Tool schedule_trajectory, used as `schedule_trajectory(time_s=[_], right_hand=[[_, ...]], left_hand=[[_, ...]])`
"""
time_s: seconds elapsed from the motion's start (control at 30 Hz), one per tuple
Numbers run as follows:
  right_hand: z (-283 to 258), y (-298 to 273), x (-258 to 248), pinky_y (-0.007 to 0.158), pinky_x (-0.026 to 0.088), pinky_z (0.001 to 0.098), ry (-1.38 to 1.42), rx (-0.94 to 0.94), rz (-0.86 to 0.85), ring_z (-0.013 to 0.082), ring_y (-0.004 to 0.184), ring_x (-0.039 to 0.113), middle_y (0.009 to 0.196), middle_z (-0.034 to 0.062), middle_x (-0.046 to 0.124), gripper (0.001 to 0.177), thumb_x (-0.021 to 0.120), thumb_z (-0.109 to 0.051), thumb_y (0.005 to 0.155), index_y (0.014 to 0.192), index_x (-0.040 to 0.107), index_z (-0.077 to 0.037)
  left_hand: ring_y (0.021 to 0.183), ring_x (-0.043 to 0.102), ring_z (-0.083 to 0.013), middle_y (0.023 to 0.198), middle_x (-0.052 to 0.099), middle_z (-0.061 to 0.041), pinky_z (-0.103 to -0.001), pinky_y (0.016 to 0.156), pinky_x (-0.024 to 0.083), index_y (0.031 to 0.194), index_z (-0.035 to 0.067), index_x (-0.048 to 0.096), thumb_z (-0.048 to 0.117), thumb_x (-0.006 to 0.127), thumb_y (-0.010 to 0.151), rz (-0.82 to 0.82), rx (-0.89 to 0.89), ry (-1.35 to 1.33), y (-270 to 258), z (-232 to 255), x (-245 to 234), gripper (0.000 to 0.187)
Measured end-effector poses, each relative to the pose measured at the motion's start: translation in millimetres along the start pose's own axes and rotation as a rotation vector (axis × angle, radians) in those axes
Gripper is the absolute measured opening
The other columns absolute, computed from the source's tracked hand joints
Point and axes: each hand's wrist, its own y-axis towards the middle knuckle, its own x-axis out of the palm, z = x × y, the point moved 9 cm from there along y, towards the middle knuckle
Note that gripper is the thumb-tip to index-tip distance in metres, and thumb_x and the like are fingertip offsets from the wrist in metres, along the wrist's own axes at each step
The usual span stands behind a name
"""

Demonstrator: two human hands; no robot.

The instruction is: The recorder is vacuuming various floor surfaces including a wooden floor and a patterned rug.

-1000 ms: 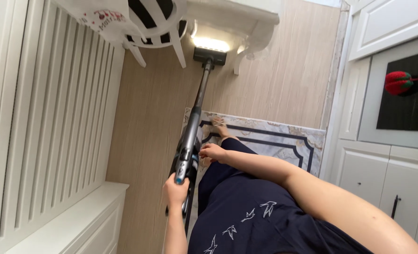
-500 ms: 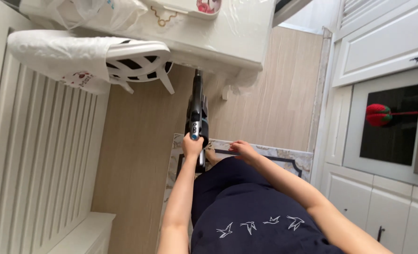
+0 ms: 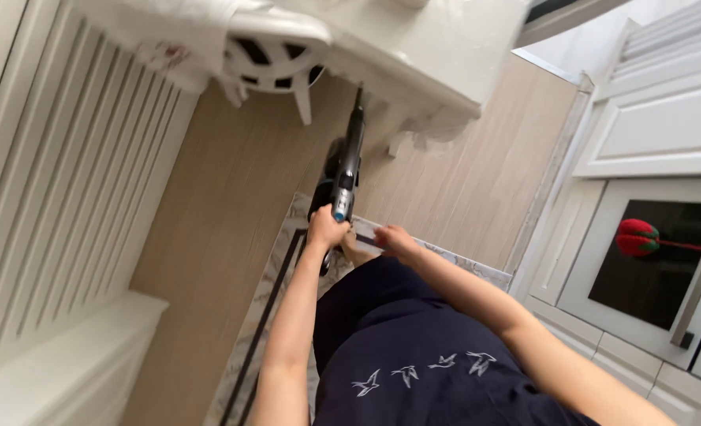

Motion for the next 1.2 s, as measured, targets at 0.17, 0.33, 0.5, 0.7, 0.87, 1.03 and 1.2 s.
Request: schedule_trajectory(time_s=[0.17, 0.33, 0.5, 0.7, 0.87, 1.03, 1.2], right_hand=[[-9, 29, 49, 0.093, 0.050, 0.0487, 0.164, 0.016, 0.032, 0.0252, 0.122, 0.055, 0.133, 0.0110, 0.057, 0.057, 0.062, -0.056, 0.093, 0.127, 0.057, -0.010], [-18, -13, 149, 0.095, 0.048, 0.0483, 0.038, -0.075, -0.006, 0.0294, 0.122, 0.053, 0.129, 0.0139, 0.053, 0.068, 0.061, -0.063, 0.090, 0.128, 0.060, -0.007], [84, 18, 222, 0.074, 0.062, 0.0505, 0.278, -0.018, -0.111, 0.0324, 0.084, 0.068, 0.099, 0.0139, 0.065, 0.056, 0.085, -0.032, 0.085, 0.122, 0.058, 0.001], [157, -16, 303, 0.059, 0.061, 0.0492, -0.073, -0.057, -0.046, 0.0359, 0.071, 0.072, 0.095, 0.0225, 0.070, 0.043, 0.081, -0.017, 0.081, 0.109, 0.063, 0.011], [189, -71, 353, 0.061, 0.062, 0.0463, -0.298, -0.048, -0.087, 0.0317, 0.072, 0.073, 0.093, 0.0176, 0.071, 0.041, 0.081, -0.019, 0.081, 0.109, 0.063, 0.006], [262, -77, 397, 0.058, 0.059, 0.0477, -0.540, -0.068, -0.251, 0.0324, 0.071, 0.071, 0.091, 0.0178, 0.071, 0.039, 0.080, -0.021, 0.078, 0.106, 0.065, 0.003], [315, -158, 421, 0.067, 0.063, 0.0450, -0.994, -0.110, -0.153, 0.0283, 0.080, 0.075, 0.101, 0.0166, 0.073, 0.055, 0.089, -0.033, 0.073, 0.109, 0.067, 0.001]], left_hand=[[0.088, 0.069, -0.0436, 0.088, 0.073, -0.022, -0.052, 0.076, 0.056, 0.093, 0.005, 0.069, 0.022, 0.072, 0.068, -0.036, -0.080, 0.020, -127, -42, -35, 0.030], [0.084, 0.070, -0.0412, 0.082, 0.072, -0.020, -0.052, 0.073, 0.054, 0.089, 0.005, 0.066, 0.018, 0.068, 0.070, -0.102, -0.220, 0.074, -270, -76, -76, 0.023], [0.084, 0.069, -0.0417, 0.081, 0.072, -0.020, -0.053, 0.073, 0.053, 0.087, 0.008, 0.066, 0.017, 0.067, 0.072, 0.004, -0.262, 0.129, -390, -117, -101, 0.018], [0.081, 0.069, -0.0421, 0.080, 0.072, -0.019, -0.054, 0.072, 0.053, 0.088, 0.009, 0.066, 0.020, 0.068, 0.074, 0.175, -0.364, 0.110, -506, -162, -134, 0.018], [0.080, 0.068, -0.0435, 0.078, 0.072, -0.019, -0.055, 0.071, 0.052, 0.088, 0.010, 0.066, 0.022, 0.069, 0.075, 0.274, -0.451, 0.068, -575, -181, -126, 0.019], [0.079, 0.066, -0.0451, 0.077, 0.070, -0.021, -0.057, 0.068, 0.050, 0.087, 0.009, 0.065, 0.026, 0.070, 0.077, 0.382, -0.587, -0.067, -655, -210, -91, 0.020], [0.079, 0.066, -0.0442, 0.076, 0.071, -0.019, -0.055, 0.066, 0.050, 0.094, 0.015, 0.071, 0.024, 0.071, 0.070, 0.586, -0.769, -0.186, -750, -224, -36, 0.026]])
